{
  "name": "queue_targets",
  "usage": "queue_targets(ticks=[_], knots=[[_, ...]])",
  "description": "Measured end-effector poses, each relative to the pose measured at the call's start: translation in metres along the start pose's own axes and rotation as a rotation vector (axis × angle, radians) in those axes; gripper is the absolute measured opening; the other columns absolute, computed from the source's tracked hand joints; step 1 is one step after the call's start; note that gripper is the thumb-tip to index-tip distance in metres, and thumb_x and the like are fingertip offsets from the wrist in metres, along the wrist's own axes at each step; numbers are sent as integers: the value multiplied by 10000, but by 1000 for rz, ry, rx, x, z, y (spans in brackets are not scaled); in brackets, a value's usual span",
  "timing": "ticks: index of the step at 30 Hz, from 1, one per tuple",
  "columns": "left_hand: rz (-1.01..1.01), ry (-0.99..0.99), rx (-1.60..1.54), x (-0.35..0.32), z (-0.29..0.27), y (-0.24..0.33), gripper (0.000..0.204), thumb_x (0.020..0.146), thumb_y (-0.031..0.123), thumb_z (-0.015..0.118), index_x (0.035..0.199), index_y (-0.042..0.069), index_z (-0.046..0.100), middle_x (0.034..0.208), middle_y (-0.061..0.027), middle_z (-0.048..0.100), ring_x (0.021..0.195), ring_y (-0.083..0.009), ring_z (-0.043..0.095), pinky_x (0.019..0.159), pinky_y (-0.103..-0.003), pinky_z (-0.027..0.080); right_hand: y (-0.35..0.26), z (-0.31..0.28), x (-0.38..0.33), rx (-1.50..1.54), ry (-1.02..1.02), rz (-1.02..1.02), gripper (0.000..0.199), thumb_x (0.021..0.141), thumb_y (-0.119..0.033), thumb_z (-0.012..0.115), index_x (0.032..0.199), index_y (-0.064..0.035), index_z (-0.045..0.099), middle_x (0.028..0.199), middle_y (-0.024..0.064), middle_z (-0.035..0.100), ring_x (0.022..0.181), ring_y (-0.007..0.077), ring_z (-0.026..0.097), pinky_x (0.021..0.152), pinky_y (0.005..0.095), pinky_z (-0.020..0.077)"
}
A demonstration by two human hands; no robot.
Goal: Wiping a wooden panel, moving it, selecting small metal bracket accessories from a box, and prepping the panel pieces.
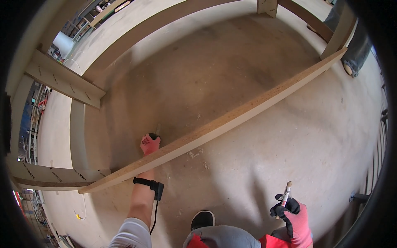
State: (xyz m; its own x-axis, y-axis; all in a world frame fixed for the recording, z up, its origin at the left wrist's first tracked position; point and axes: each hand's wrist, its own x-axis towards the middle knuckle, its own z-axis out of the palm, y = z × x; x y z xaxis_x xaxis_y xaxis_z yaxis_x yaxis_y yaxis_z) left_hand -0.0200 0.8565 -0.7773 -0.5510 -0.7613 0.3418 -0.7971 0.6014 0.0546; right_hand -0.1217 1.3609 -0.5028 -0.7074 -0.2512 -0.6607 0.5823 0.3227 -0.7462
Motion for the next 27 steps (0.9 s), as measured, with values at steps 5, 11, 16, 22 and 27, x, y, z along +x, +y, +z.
queue_targets(ticks=[5, 11, 16, 22, 27], knots=[[-324, -311, -250, 5, -4, -1, 373, 679, 343, 647, 819, 12, 548, 654, -104, 618, 731, -284, 608, 694, -380, 455, 2, -3, 0, -34, -40, 18, 289, 795, -6, 540, 1056, 113, 512, 733, 110, 620, 661, 143, 578, 614, 243, 449], [-415, -184, -625, -17, -38, 13, 321, 755, 228, 650, 925, -26, 554, 867, -159, 630, 857, -298, 593, 777, -395, 452, 0, -6, -2, 13, -88, 5, 299, 826, -43, 529, 1082, 111, 507, 780, 115, 624, 707, 136, 574, 659, 248, 453], [-296, -738, -704, -133, -98, 49, 404, 808, 158, 622, 1160, -1, 502, 986, -129, 611, 896, -256, 581, 776, -370, 464, -9, 1, -13, 143, -264, 14, 380, 856, -166, 518, 1135, 90, 496, 931, 104, 627, 813, 142, 570, 749, 272, 446], [-38, -1337, -1017, -110, -266, 173, 384, 771, 37, 615, 1151, 19, 563, 832, -35, 640, 696, -103, 573, 671, -231, 472, 33, -10, 4, -37, -537, -107, 404, 850, -102, 524, 1248, -43, 484, 1138, 38, 556, 872, 78, 507, 772, 223, 433], [159, -1296, -1163, -77, -382, 257, 358, 774, 32, 603, 1129, 5, 564, 834, -10, 620, 685, -66, 533, 603, -196, 431, -19, -15, -7, -243, -429, -590, 456, 808, -68, 545, 1246, 15, 451, 1334, 135, 407, 1055, 187, 510, 908, 299, 413]])
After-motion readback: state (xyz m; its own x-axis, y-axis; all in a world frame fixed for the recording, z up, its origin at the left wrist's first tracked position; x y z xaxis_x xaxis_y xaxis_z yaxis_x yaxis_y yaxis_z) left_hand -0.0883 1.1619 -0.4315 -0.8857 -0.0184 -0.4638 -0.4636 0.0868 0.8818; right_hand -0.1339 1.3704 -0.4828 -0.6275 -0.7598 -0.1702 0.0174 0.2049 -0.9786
